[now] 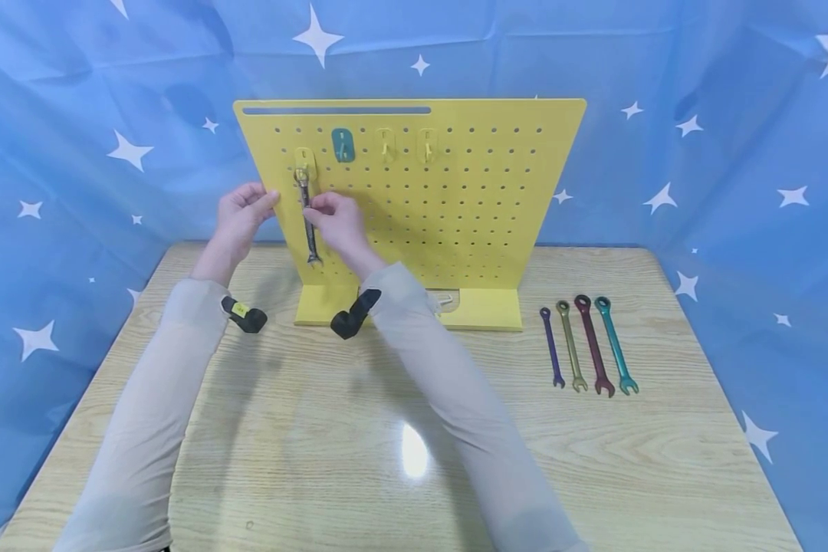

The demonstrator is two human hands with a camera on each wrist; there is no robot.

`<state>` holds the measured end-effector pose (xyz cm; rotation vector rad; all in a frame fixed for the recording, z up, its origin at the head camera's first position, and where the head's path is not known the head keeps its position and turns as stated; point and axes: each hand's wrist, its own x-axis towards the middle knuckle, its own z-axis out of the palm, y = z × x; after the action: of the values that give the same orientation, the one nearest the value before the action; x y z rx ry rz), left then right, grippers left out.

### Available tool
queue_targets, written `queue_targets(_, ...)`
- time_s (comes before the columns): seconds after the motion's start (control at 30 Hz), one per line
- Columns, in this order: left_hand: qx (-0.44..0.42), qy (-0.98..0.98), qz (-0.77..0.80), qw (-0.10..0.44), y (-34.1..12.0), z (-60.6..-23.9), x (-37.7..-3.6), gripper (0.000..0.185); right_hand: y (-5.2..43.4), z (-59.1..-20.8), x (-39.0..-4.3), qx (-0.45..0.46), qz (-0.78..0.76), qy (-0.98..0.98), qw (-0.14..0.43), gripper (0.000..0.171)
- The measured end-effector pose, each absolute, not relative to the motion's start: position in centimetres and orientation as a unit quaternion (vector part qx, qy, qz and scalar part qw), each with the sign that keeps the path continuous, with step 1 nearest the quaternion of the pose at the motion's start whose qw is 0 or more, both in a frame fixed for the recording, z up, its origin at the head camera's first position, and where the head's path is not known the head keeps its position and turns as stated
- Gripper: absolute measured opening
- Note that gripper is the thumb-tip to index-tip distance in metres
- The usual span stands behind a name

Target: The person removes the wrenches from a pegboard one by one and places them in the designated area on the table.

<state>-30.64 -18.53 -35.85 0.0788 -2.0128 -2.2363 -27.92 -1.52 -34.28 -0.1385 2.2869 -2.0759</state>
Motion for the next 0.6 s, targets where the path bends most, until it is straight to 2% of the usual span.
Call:
queue_targets(0.33,0.027,-0.674,-0.736,0.059,-18.5,-35.8,-30.6,0.016,-1.1,-34.3,-27.2,-0.062,-0.653,0.755,-0.008,0.01)
queue_targets(0.6,0.034,-0.672,-0.738,0.061,-18.4,-35.7,-30.5,0.015,-0.9,-33.8,-26.5,-0.074,-0.641,0.764,-0.003,0.012)
